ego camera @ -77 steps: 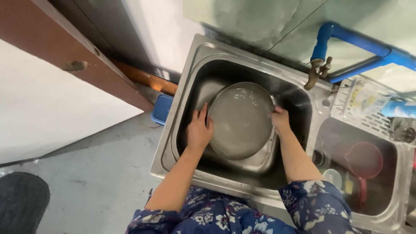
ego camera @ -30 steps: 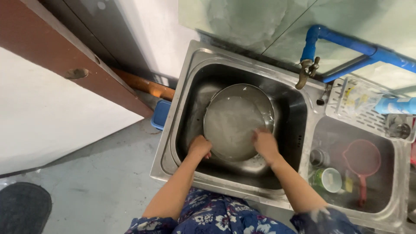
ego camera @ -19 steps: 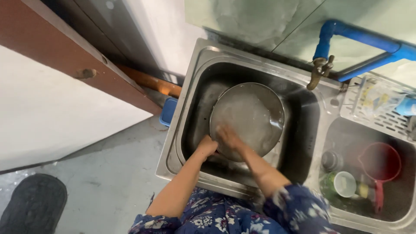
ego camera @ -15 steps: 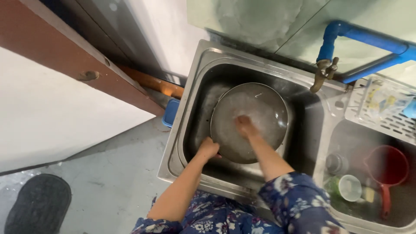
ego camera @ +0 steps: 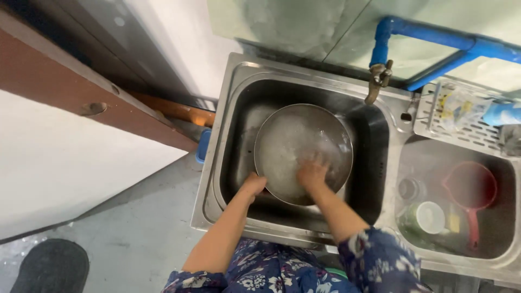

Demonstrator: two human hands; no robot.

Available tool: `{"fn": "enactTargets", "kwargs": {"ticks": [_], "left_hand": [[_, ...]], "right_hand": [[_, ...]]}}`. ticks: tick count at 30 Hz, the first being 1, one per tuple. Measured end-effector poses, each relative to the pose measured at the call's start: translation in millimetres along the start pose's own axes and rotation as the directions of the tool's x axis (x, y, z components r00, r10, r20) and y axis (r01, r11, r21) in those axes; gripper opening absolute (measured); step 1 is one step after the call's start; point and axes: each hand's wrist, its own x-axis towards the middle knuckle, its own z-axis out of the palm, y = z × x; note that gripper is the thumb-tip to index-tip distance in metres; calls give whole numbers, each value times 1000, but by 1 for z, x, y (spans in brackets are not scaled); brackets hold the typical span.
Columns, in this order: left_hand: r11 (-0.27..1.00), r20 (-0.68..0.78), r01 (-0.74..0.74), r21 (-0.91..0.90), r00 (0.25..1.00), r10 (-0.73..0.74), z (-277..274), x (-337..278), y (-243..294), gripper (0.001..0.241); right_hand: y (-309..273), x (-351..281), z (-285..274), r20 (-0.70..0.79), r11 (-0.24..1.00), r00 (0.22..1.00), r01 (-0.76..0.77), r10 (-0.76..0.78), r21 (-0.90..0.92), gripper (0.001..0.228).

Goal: Washing a sieve and a metal bowl in a double sink.

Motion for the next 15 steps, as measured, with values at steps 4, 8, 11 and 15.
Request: {"fn": "enactTargets", "kwargs": {"ticks": [4, 8, 11, 15], "left_hand": [[980, 108, 126, -157, 988, -110, 6, -4, 3, 25], [968, 128, 160, -195, 982, -137, 9, 18, -18, 20], [976, 39, 190, -110, 982, -187, 5, -8, 6, 17], [994, -76, 55, -98, 995, -62, -6, -35, 32, 13]], "right_hand": [[-11, 41, 94, 153, 973, 982, -136, 108, 186, 50], [11, 60, 152, -5, 799, 921, 342, -390, 495, 47], [50, -29, 62, 454, 919, 826, 177, -333, 352, 63], [93, -61, -5, 35, 838, 997, 79, -72, -539, 81]]}}
